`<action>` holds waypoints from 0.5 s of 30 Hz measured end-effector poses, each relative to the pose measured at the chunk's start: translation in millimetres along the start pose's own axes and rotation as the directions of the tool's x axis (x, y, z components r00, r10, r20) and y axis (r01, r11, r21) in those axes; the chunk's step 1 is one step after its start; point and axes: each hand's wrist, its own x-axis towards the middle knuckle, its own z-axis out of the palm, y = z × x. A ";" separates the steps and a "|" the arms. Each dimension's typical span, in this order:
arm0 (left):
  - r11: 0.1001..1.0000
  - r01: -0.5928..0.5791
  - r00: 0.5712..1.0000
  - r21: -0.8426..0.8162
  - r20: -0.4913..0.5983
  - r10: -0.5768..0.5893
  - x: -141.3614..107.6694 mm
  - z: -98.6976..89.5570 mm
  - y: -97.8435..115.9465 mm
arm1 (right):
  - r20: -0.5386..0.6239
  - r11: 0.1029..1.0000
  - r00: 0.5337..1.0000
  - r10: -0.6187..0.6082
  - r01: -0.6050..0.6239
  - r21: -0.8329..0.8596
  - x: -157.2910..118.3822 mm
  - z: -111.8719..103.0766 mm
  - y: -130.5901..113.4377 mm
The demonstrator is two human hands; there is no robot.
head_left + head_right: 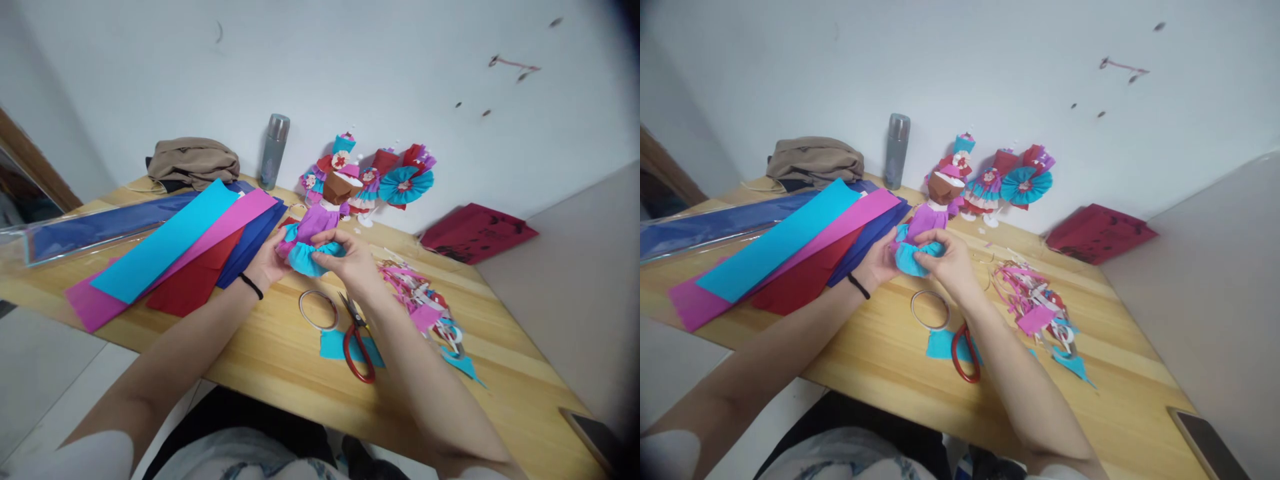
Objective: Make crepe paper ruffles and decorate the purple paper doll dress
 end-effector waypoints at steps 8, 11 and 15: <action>1.000 -0.021 0.998 -0.016 -0.063 0.020 -5.0 -1.1 -3.1 | -0.009 0.993 0.999 -0.037 0.035 -0.110 -0.4 3.6 4.6; 0.999 -0.023 0.997 -0.045 -0.078 0.019 -8.0 2.0 -2.8 | 0.001 0.990 0.998 -0.066 0.065 -0.128 -1.2 5.3 7.0; 0.997 -0.051 0.993 -0.051 -0.105 0.046 -10.1 5.2 -5.0 | 0.038 0.964 0.984 -0.174 0.178 -0.200 0.7 10.0 8.3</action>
